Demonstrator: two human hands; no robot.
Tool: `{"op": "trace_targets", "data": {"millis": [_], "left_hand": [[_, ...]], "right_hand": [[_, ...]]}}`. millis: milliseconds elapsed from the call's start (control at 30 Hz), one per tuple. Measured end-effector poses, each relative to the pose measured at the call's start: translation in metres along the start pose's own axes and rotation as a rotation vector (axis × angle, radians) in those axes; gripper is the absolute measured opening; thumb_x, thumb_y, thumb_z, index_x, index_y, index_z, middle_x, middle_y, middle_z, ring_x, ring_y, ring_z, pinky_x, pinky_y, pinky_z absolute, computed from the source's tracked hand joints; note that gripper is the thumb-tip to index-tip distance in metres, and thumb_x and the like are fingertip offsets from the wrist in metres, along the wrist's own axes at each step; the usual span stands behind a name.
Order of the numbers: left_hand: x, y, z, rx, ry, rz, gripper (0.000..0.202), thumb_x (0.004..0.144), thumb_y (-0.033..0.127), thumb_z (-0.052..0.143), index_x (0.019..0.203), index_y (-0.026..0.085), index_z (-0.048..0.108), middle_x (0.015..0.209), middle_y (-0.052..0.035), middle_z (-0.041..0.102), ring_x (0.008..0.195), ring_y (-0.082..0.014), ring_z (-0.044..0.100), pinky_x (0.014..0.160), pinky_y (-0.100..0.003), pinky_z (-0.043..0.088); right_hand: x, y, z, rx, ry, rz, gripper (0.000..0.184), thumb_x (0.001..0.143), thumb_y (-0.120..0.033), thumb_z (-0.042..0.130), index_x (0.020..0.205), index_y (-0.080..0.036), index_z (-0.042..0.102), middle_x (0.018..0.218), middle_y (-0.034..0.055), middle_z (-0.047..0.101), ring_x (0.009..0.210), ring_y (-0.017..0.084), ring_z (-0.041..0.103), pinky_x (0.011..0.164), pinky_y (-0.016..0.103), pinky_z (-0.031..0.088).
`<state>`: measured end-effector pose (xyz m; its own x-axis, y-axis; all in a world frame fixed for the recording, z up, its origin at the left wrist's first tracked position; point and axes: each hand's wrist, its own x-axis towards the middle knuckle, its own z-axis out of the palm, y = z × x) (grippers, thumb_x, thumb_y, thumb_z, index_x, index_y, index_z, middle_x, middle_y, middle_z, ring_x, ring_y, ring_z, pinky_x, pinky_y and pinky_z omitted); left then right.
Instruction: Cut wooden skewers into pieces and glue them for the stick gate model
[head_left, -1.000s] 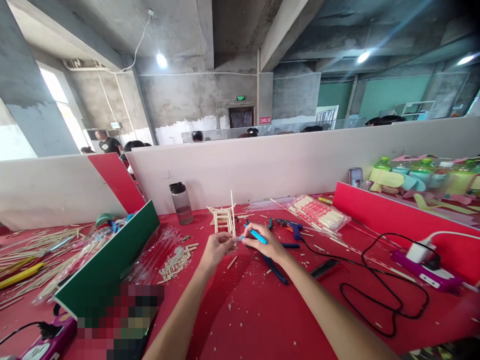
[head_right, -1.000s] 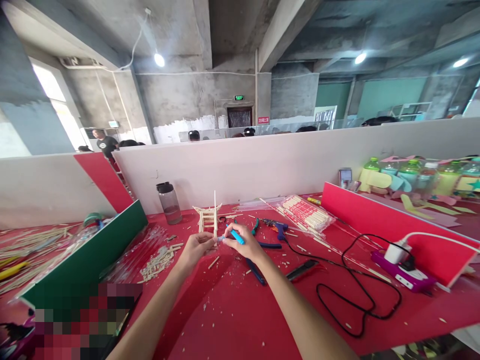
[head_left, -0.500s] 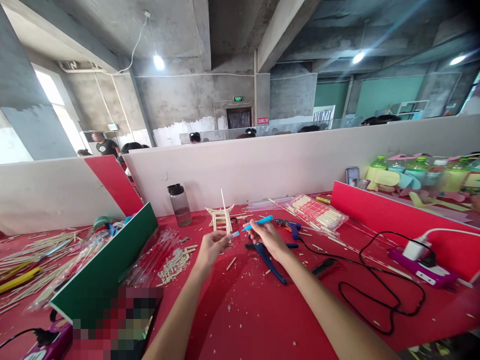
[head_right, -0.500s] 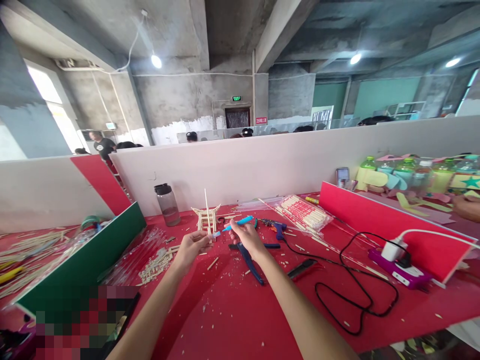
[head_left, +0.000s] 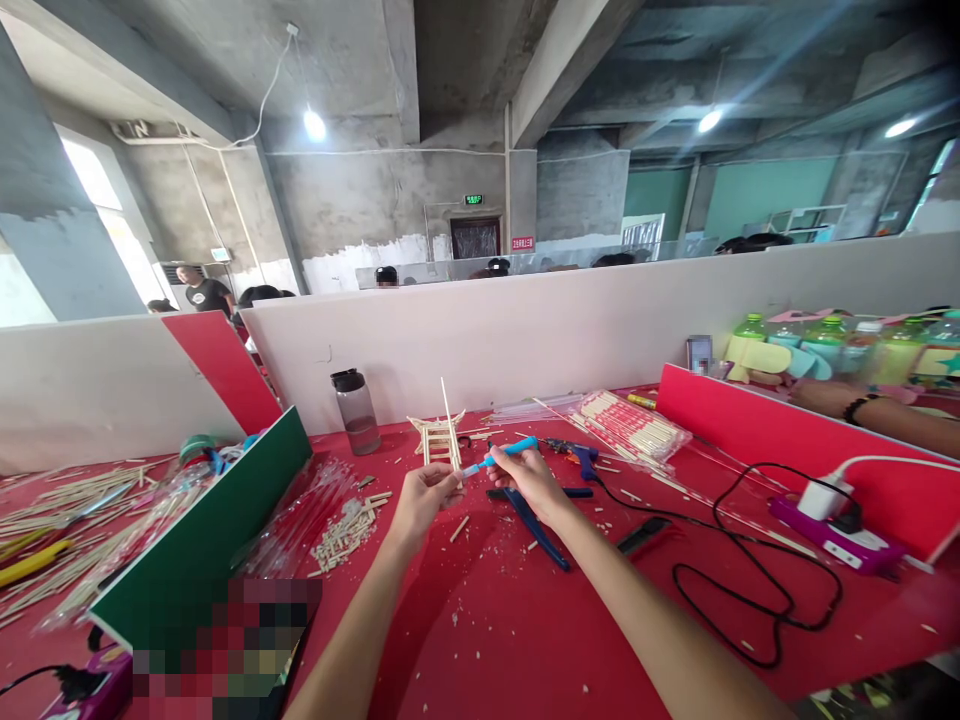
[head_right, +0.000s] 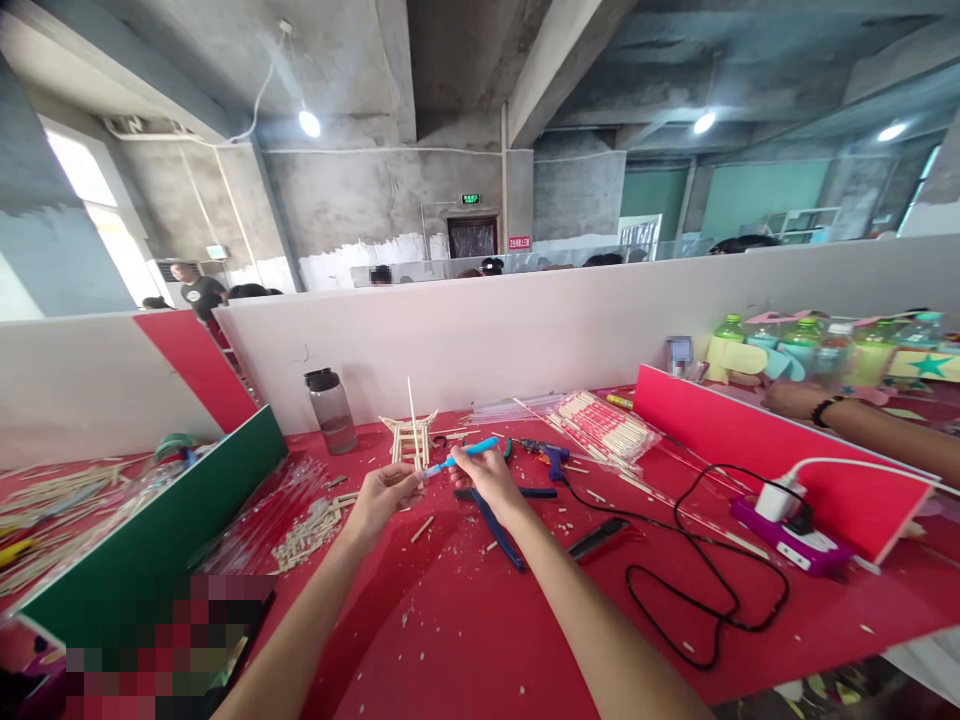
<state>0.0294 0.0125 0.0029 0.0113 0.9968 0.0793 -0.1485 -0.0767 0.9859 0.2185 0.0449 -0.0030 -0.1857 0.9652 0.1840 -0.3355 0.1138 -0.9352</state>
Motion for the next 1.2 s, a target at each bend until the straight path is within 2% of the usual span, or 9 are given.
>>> {"op": "trace_targets", "data": {"millis": [133,267,433,633,733,833,933,1033,1200], "left_hand": [[-0.001,0.000,0.003,0.004,-0.005,0.008,0.045,0.054,0.047,0.088,0.077,0.013,0.070,0.067,-0.0024,0.071,0.060,-0.0141,0.067,0.063,-0.024,0.055],[-0.003,-0.002,0.007,0.014,-0.007,0.037,0.044,0.057,0.048,0.087,0.078,0.014,0.071,0.069,-0.0028,0.072,0.060,-0.0150,0.067,0.065,-0.026,0.056],[-0.002,-0.007,0.010,0.020,-0.023,0.031,0.044,0.057,0.049,0.086,0.078,0.014,0.070,0.069,-0.0036,0.072,0.060,-0.0155,0.068,0.063,-0.025,0.055],[-0.003,-0.009,0.013,0.016,-0.009,0.020,0.046,0.055,0.050,0.087,0.075,0.013,0.069,0.064,-0.0016,0.069,0.055,-0.0131,0.064,0.062,-0.025,0.054],[-0.003,-0.009,0.013,-0.002,-0.014,-0.005,0.047,0.052,0.050,0.088,0.072,0.013,0.067,0.064,-0.0009,0.068,0.055,-0.0123,0.063,0.062,-0.025,0.054],[-0.003,-0.010,0.012,0.002,-0.024,-0.007,0.046,0.052,0.049,0.088,0.072,0.013,0.067,0.064,-0.0004,0.067,0.055,-0.0120,0.063,0.062,-0.025,0.054],[-0.002,-0.011,0.010,0.019,-0.030,-0.015,0.045,0.053,0.049,0.088,0.072,0.013,0.067,0.065,-0.0006,0.068,0.055,-0.0122,0.064,0.062,-0.025,0.054],[-0.002,-0.011,0.009,0.012,-0.031,-0.024,0.046,0.053,0.048,0.088,0.072,0.013,0.067,0.066,-0.0012,0.068,0.056,-0.0123,0.064,0.061,-0.024,0.054],[-0.002,-0.009,0.007,-0.007,-0.018,-0.024,0.046,0.053,0.048,0.089,0.074,0.013,0.067,0.069,-0.0022,0.069,0.058,-0.0133,0.066,0.066,-0.027,0.055]], "right_hand": [[0.000,0.005,0.001,-0.011,-0.004,0.009,0.046,0.064,-0.059,0.081,0.076,-0.015,0.071,0.065,0.0032,0.069,0.061,0.013,0.064,0.056,0.022,0.054],[-0.003,0.007,0.005,0.028,0.009,0.023,0.045,0.065,-0.060,0.080,0.076,-0.017,0.069,0.072,0.0041,0.070,0.067,0.017,0.068,0.064,0.029,0.058],[-0.009,0.005,0.010,0.105,-0.083,0.055,0.043,0.073,-0.059,0.074,0.085,-0.018,0.067,0.086,0.0062,0.072,0.081,0.020,0.069,0.072,0.032,0.057],[-0.007,0.004,0.008,0.177,-0.023,-0.013,0.046,0.073,-0.064,0.070,0.084,-0.022,0.055,0.073,-0.0016,0.063,0.074,0.017,0.066,0.068,0.031,0.054],[-0.004,0.002,0.006,0.200,-0.016,-0.048,0.047,0.075,-0.067,0.067,0.087,-0.025,0.050,0.064,-0.0066,0.052,0.060,0.011,0.056,0.057,0.024,0.048],[-0.004,-0.002,0.005,0.163,-0.023,-0.087,0.047,0.077,-0.068,0.064,0.097,-0.028,0.049,0.060,-0.0093,0.042,0.045,0.007,0.037,0.044,0.019,0.032],[-0.004,-0.004,0.004,0.141,-0.055,-0.092,0.044,0.079,-0.065,0.062,0.101,-0.030,0.048,0.061,-0.0097,0.039,0.042,0.005,0.025,0.040,0.017,0.019],[-0.004,-0.004,0.003,0.108,-0.099,-0.055,0.041,0.080,-0.062,0.062,0.093,-0.026,0.048,0.064,-0.0090,0.039,0.042,0.004,0.022,0.039,0.017,0.015],[-0.004,-0.005,0.003,0.044,-0.118,0.001,0.041,0.077,-0.059,0.065,0.084,-0.023,0.047,0.066,-0.0080,0.040,0.042,0.003,0.022,0.038,0.016,0.015]]}}
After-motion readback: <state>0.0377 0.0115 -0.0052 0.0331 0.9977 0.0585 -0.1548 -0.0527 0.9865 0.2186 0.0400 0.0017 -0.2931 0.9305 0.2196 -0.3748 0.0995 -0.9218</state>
